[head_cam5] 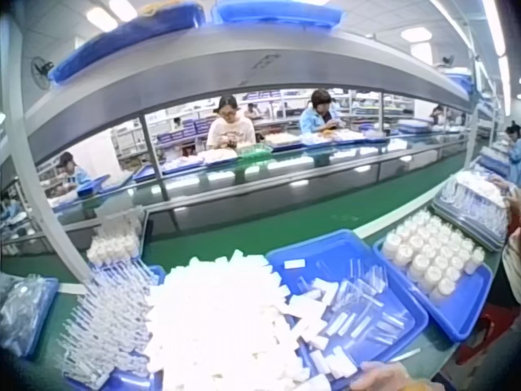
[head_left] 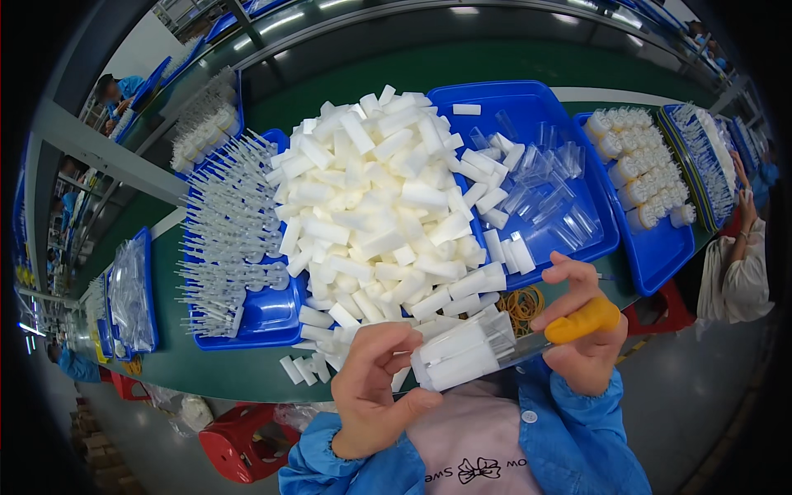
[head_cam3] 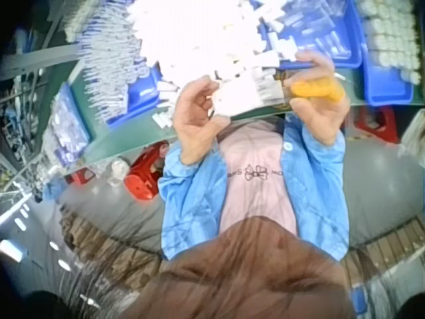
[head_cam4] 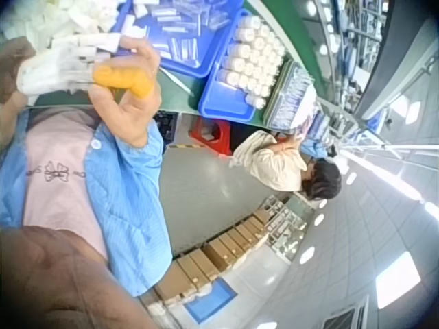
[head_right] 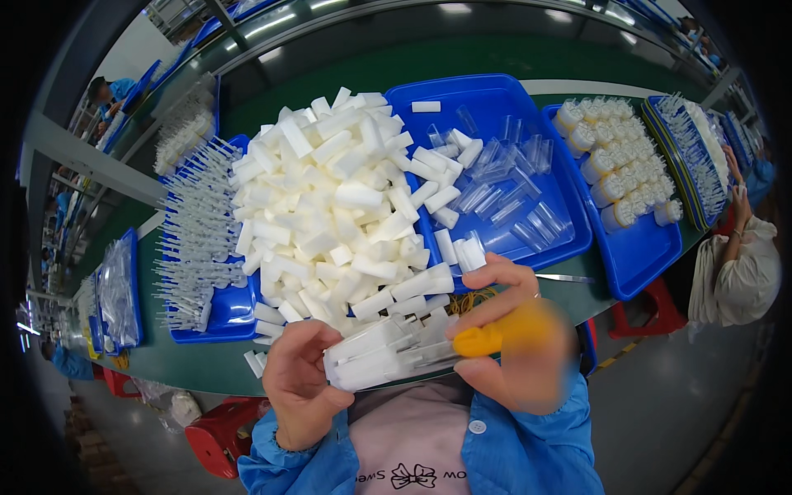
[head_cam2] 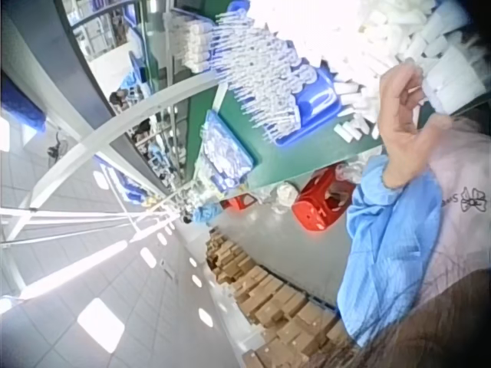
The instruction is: The person inserts white cylindrical foam pieces into clear plastic tubes. They then secure the filled tubes with a yellow rubber band and place the finished units into a blue tray. The process is repeated continuously throughout the clip.
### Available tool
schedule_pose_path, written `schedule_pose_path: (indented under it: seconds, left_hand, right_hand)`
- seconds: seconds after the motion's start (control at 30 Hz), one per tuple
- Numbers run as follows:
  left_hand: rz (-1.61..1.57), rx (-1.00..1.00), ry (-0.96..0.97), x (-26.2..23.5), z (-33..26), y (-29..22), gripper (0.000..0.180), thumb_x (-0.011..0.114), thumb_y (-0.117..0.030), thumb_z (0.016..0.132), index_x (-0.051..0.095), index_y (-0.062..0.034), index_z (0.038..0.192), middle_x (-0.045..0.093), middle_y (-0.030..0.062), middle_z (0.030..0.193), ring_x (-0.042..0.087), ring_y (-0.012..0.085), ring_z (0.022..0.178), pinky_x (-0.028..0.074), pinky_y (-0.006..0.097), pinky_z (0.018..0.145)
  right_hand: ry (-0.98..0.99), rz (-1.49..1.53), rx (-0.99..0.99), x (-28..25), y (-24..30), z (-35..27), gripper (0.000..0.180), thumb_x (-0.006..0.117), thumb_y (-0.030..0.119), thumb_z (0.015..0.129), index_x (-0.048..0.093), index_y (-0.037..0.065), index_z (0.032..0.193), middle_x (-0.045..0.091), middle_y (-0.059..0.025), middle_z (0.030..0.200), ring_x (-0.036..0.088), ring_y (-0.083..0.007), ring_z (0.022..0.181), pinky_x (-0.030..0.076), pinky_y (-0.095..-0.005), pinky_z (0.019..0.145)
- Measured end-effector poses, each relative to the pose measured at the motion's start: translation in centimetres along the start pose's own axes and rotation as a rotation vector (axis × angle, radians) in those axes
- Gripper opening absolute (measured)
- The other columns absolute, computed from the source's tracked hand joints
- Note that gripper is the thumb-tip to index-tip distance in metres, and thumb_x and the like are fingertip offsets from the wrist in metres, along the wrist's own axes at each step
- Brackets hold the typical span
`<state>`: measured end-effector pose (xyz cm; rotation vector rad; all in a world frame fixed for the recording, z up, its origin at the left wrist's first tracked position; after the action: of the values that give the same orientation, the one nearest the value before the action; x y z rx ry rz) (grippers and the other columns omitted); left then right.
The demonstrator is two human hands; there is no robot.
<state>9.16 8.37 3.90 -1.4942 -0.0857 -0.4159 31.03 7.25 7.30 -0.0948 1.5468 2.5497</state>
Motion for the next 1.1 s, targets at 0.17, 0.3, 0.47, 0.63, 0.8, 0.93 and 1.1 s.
schedule_pose_path:
  seconds: [0.17,0.3,0.47,0.63,0.8,0.93,1.1]
  left_hand:
    - [-0.014,0.020,0.076,0.4,-0.6,0.2,0.046,0.083,-0.005,0.065,0.061,0.0011,0.105,0.053,0.0142,0.109,0.055,0.0208,0.101,0.045,0.033,0.087]
    - [0.083,0.077,0.125,0.6,-0.9,-0.4,0.045,0.083,-0.004,0.064,0.062,0.0002,0.103,0.053,0.0137,0.108,0.055,0.0205,0.100,0.045,0.034,0.086]
    - [0.042,0.050,0.092,0.5,-0.9,0.4,0.046,0.083,-0.003,0.064,0.060,0.0003,0.104,0.053,0.0141,0.109,0.055,0.0207,0.101,0.045,0.034,0.088]
    - [-0.093,0.051,-0.041,-1.1,-0.3,1.2,0.048,0.078,0.004,0.065,0.055,0.0007,0.107,0.050,0.0146,0.113,0.054,0.0207,0.103,0.045,0.032,0.090]
    - [-0.109,0.025,-0.145,-2.7,-0.5,0.9,0.047,0.077,0.005,0.064,0.055,-0.0008,0.105,0.050,0.0138,0.113,0.055,0.0196,0.101,0.046,0.032,0.089]
    - [-0.122,0.008,-0.148,-2.8,-0.6,1.0,0.048,0.077,0.004,0.063,0.055,-0.0011,0.105,0.051,0.0132,0.113,0.055,0.0191,0.100,0.046,0.032,0.088]
    - [-0.116,0.013,-0.137,-2.4,-0.3,0.9,0.047,0.078,0.004,0.062,0.056,-0.0007,0.103,0.051,0.0129,0.111,0.055,0.0186,0.098,0.046,0.031,0.087]
  right_hand:
    - [0.099,0.038,-0.004,1.5,0.7,-0.6,0.019,0.078,0.011,0.061,0.067,0.007,0.075,0.067,-0.0022,0.087,0.052,-0.0294,0.106,0.028,-0.0522,0.102]
    - [0.086,0.051,-0.009,2.4,0.9,-1.4,0.021,0.080,0.011,0.061,0.068,0.008,0.078,0.067,-0.0016,0.088,0.054,-0.0280,0.103,0.030,-0.0517,0.101]
    - [0.047,-0.076,-0.050,2.3,1.6,-1.7,0.018,0.078,0.010,0.064,0.068,0.007,0.079,0.066,-0.0022,0.086,0.055,-0.0281,0.102,0.033,-0.0515,0.098]
    - [-0.040,-0.207,0.117,-0.7,-0.1,1.3,0.020,0.075,0.013,0.068,0.067,0.004,0.084,0.063,-0.0035,0.098,0.056,-0.0257,0.100,0.039,-0.0436,0.090]
    - [0.013,-1.055,0.022,-5.1,-4.4,3.4,0.027,0.076,0.014,0.063,0.066,0.004,0.086,0.057,-0.0056,0.093,0.053,-0.0249,0.087,0.039,-0.0391,0.076]
    - [0.138,-1.347,0.120,-6.1,-8.2,3.4,0.027,0.077,0.016,0.060,0.066,0.006,0.083,0.051,-0.0060,0.083,0.049,-0.0246,0.083,0.036,-0.0369,0.073]
    - [-0.059,-1.050,0.065,-6.6,-7.3,3.2,0.025,0.075,0.008,0.066,0.064,0.003,0.088,0.059,-0.0055,0.086,0.058,-0.0229,0.081,0.045,-0.0364,0.072]
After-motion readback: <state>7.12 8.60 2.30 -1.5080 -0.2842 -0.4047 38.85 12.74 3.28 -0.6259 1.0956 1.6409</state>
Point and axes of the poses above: each hand's wrist, its own z-axis towards the middle knuckle, its own x-axis out of the palm, y = z × x, the point moved 8 cm from there along z, towards the middle knuckle
